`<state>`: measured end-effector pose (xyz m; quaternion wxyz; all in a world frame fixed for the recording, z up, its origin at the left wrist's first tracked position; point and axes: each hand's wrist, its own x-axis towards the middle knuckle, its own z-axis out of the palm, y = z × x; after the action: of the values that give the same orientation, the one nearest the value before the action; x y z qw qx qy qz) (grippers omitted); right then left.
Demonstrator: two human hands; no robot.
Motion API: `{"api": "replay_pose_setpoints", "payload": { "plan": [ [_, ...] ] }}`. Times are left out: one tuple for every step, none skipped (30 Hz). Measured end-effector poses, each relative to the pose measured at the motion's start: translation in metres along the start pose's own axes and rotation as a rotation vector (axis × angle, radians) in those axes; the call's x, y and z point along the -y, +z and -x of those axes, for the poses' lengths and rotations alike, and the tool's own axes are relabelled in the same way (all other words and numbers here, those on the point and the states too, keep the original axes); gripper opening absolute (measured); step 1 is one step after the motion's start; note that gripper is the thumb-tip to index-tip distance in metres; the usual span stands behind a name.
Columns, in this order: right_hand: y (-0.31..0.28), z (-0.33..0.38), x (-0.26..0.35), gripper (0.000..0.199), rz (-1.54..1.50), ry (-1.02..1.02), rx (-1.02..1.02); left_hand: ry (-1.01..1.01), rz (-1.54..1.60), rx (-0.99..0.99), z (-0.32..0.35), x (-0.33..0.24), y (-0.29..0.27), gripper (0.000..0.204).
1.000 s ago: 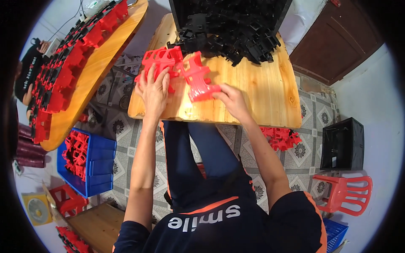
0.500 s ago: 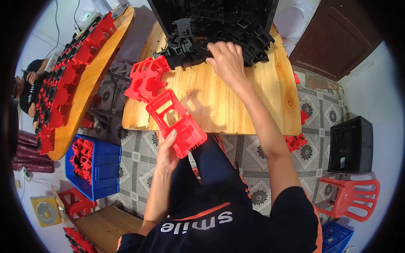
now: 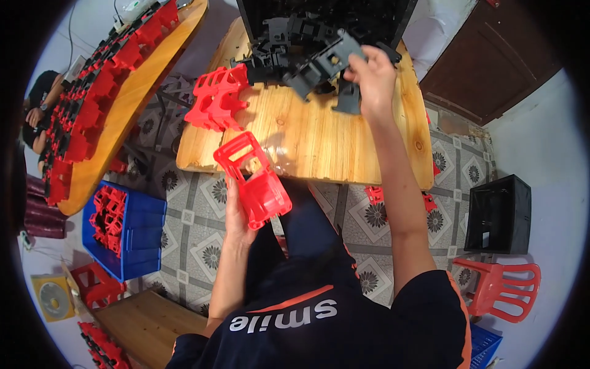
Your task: The person assembles black plastic components onto red plastic frames by hand, then organizes the assembled items on a wooden table.
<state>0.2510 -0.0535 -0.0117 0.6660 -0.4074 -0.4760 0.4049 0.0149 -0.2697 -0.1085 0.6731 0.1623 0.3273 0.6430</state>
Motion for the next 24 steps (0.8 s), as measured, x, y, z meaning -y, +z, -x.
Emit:
{"api": "replay_pose_setpoints", "payload": {
  "plan": [
    [-0.006, 0.018, -0.009, 0.030, -0.080, 0.142, 0.025, 0.003, -0.013, 0.013, 0.001, 0.002, 0.000, 0.071],
    [-0.012, 0.032, -0.024, 0.028, -0.140, 0.216, 0.081, 0.041, -0.046, 0.051, 0.003, 0.002, 0.000, 0.075],
    [-0.018, 0.043, -0.038, 0.028, -0.133, 0.231, 0.079, 0.029, -0.042, 0.041, 0.007, 0.000, 0.006, 0.075],
    [-0.021, 0.054, -0.048, 0.025, -0.100, 0.314, 0.111, 0.031, -0.035, 0.060, 0.012, -0.004, 0.013, 0.078],
    [-0.025, 0.063, -0.057, 0.022, -0.069, 0.396, 0.144, 0.033, -0.029, 0.080, 0.015, -0.005, 0.016, 0.081],
    [-0.021, 0.069, -0.056, 0.026, -0.027, 0.412, 0.180, -0.065, 0.113, 0.127, 0.013, -0.009, 0.013, 0.078],
    [-0.017, 0.076, -0.053, 0.026, -0.028, 0.422, 0.183, -0.066, 0.113, 0.116, 0.016, -0.009, 0.013, 0.078],
    [-0.015, 0.083, -0.048, 0.030, 0.361, 0.156, 0.152, 0.008, 0.015, 0.051, 0.021, -0.010, 0.014, 0.075],
    [-0.013, 0.086, -0.043, 0.033, 0.741, -0.129, 0.116, 0.086, -0.082, -0.009, 0.024, -0.012, 0.019, 0.072],
    [-0.016, 0.087, -0.044, 0.045, 0.844, -0.355, 0.098, 0.071, -0.041, 0.004, 0.025, -0.013, 0.017, 0.068],
    [-0.013, 0.088, -0.042, 0.045, 0.839, -0.357, 0.102, 0.076, -0.041, 0.001, 0.026, -0.014, 0.015, 0.068],
    [-0.005, 0.092, -0.032, 0.048, 0.891, -0.567, 0.229, 0.083, -0.038, 0.001, 0.027, -0.015, 0.012, 0.069],
    [0.004, 0.097, -0.024, 0.050, 0.934, -0.777, 0.352, 0.088, -0.038, 0.002, 0.029, -0.015, 0.011, 0.071],
    [0.018, 0.103, -0.019, 0.055, 0.938, -0.685, 0.474, 0.095, -0.039, -0.003, 0.031, -0.016, 0.010, 0.071],
    [0.022, 0.102, -0.021, 0.055, 0.939, -0.685, 0.471, 0.102, -0.062, 0.002, 0.033, -0.017, 0.012, 0.071],
    [0.027, 0.097, -0.029, 0.059, 1.057, -0.607, 0.692, 0.110, -0.086, 0.008, 0.034, -0.017, 0.014, 0.073],
    [0.029, 0.092, -0.036, 0.063, 1.167, -0.520, 0.914, 0.111, -0.089, 0.010, 0.036, -0.017, 0.015, 0.073],
    [0.038, 0.088, -0.035, 0.062, 1.148, -0.475, 0.943, 0.118, -0.113, -0.030, 0.039, -0.017, 0.016, 0.068],
    [0.042, 0.088, -0.031, 0.062, 1.143, -0.484, 0.945, 0.124, -0.137, -0.071, 0.041, -0.018, 0.015, 0.067],
    [0.042, 0.090, -0.025, 0.060, 1.068, -0.407, 0.831, 0.132, -0.136, -0.072, 0.042, -0.020, 0.013, 0.067],
    [0.043, 0.094, -0.017, 0.058, 0.989, -0.329, 0.727, 0.147, -0.127, -0.084, 0.046, -0.020, 0.008, 0.067],
    [0.041, 0.096, -0.014, 0.055, 0.838, -0.449, 0.608, 0.160, -0.117, -0.094, 0.047, -0.020, 0.004, 0.067],
    [0.039, 0.096, -0.017, 0.056, 0.686, -0.364, 0.566, 0.167, -0.111, -0.101, 0.047, -0.021, 0.000, 0.067],
    [0.033, 0.098, -0.025, 0.055, 0.568, -0.312, 0.544, 0.159, -0.083, -0.108, 0.048, -0.020, -0.003, 0.067]
  ]
}}
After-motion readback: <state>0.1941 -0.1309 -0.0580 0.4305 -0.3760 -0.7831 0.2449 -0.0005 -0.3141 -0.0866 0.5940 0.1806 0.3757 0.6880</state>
